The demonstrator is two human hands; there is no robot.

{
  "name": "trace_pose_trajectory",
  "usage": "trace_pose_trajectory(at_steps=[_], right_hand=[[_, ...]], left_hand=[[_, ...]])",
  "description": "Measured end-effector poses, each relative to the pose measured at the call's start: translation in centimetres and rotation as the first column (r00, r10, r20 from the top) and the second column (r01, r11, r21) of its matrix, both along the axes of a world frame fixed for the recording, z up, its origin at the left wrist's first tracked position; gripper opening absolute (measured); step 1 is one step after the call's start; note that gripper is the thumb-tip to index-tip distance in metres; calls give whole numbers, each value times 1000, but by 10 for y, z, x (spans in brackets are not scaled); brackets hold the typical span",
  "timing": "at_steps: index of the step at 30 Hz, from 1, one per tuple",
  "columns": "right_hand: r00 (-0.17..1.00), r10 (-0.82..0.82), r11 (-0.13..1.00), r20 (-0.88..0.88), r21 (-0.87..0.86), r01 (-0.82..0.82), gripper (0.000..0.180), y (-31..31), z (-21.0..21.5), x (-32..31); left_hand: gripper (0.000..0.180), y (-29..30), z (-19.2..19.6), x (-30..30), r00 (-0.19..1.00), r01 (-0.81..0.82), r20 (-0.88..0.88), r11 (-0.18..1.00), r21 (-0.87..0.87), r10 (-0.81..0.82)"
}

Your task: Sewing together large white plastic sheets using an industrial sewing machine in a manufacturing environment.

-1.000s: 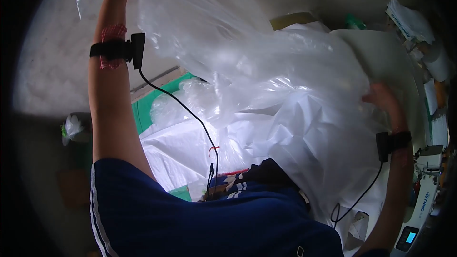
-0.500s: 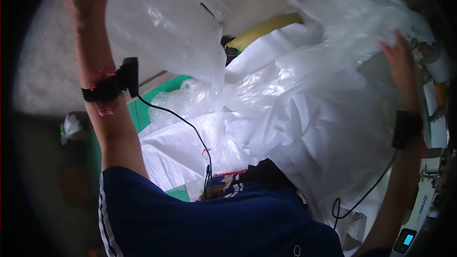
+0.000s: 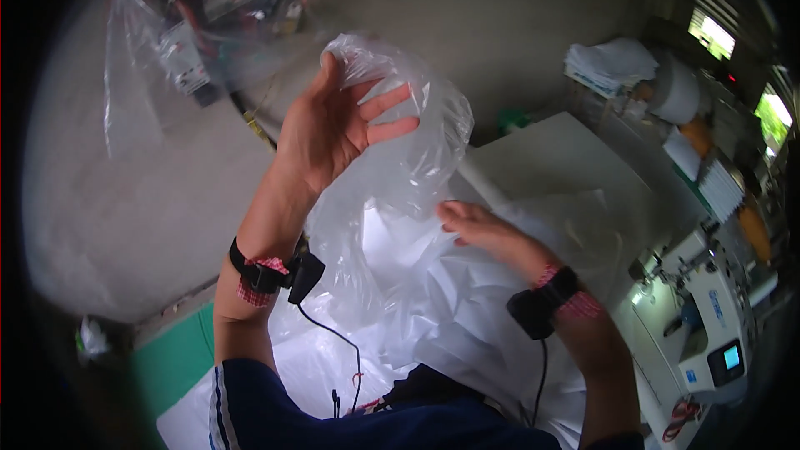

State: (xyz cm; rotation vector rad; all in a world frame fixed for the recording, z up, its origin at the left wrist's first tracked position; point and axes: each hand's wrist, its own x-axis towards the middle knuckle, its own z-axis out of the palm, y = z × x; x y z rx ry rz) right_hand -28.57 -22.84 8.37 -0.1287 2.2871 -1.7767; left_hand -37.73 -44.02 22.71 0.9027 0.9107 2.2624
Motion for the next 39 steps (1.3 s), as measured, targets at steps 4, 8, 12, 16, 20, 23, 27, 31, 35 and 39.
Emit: trace_pose_trajectory(at_steps=[4,8,12,16,20,23,27,31,35,39], right_hand=[[934,-299,907,-197,-363,214,50,-14,1,32],[731,-660,528,-170,-797,292,39,0,47,63],[471,-647,580,-600,-788,-207,19,65,128,158],[-60,-705,444,-707,-505,741,32,114,121,226],[413,-582,241,-701,336,910,61,117,10,254],[169,-501,13,-849,188,982,59,111,-59,308],[39,-997,53,-70,-213,976,54,91,-88,404],[44,-996,12,71,-392,920,55,50,-94,429],[550,-830,546,-95,65,835,48,27,-91,417],[806,-516,854,290,94,512,47,13,-86,408]], left_hand=[[53,35,15,34,977,201,-64,979,-26,-202],[52,51,30,41,954,92,-248,954,-285,-167],[52,61,24,20,886,-291,-436,921,-259,157],[65,88,-37,30,786,-213,-618,951,-224,31],[52,133,-158,80,246,-293,-934,899,-326,-258],[30,127,-257,80,243,-261,-541,483,-836,-805],[22,56,-344,-16,54,-813,-466,232,-534,-883],[24,6,-362,-88,675,-710,-725,-149,-689,136],[30,46,-288,-59,452,-747,-885,589,-306,113],[23,115,-178,22,957,-200,-287,822,-533,47]])
